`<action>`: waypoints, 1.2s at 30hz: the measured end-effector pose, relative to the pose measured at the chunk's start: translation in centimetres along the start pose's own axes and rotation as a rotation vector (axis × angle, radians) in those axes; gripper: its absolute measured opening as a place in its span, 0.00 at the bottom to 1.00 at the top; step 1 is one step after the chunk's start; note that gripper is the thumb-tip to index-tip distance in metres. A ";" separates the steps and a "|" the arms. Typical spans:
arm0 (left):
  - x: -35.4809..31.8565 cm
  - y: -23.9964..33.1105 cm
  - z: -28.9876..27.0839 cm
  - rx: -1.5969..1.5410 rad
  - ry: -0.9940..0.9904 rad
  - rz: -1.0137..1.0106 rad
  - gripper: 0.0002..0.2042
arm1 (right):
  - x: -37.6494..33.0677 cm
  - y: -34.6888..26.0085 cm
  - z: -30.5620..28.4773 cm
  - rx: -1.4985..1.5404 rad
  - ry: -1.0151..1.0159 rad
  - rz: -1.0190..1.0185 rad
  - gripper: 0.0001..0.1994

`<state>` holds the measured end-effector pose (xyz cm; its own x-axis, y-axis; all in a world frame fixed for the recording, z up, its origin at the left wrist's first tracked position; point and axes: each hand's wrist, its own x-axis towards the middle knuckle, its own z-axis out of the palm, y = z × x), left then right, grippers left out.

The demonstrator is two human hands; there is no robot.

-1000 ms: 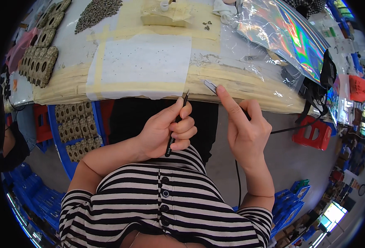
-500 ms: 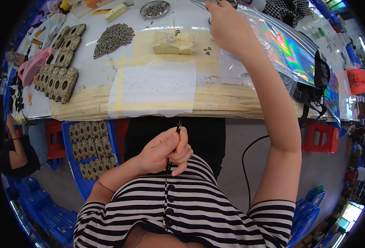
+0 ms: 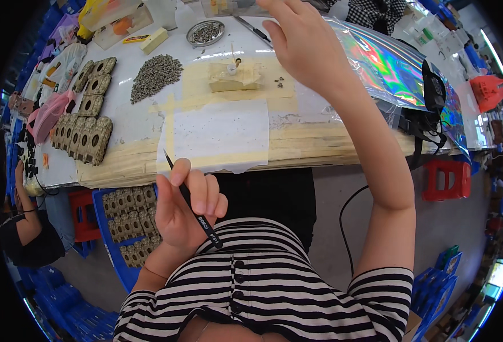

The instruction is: The person uses tweezers to pick up a small adhesive sticker from a tray and applies it to the surface of a holographic bag, then smooths the material by hand.

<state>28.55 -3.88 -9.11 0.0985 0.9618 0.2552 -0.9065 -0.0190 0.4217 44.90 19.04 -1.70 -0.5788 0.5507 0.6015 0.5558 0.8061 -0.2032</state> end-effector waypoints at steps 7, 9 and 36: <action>1.9 -1.6 1.3 -0.154 -0.046 -0.157 0.31 | -10.7 -9.8 -2.9 -0.015 0.197 -0.633 0.11; 1.9 -2.7 1.8 -0.210 -0.133 -0.279 0.32 | -12.3 -10.0 -2.6 -0.095 0.206 -0.677 0.11; 1.1 2.4 6.9 0.117 -0.930 -0.238 0.07 | -18.2 7.0 -10.2 -0.237 0.120 0.943 0.19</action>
<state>29.35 -4.76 -1.79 0.6058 0.3447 0.7171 -0.7789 0.0732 0.6229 65.40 12.52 -6.18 0.2212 0.9105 0.3493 0.8724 -0.0247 -0.4881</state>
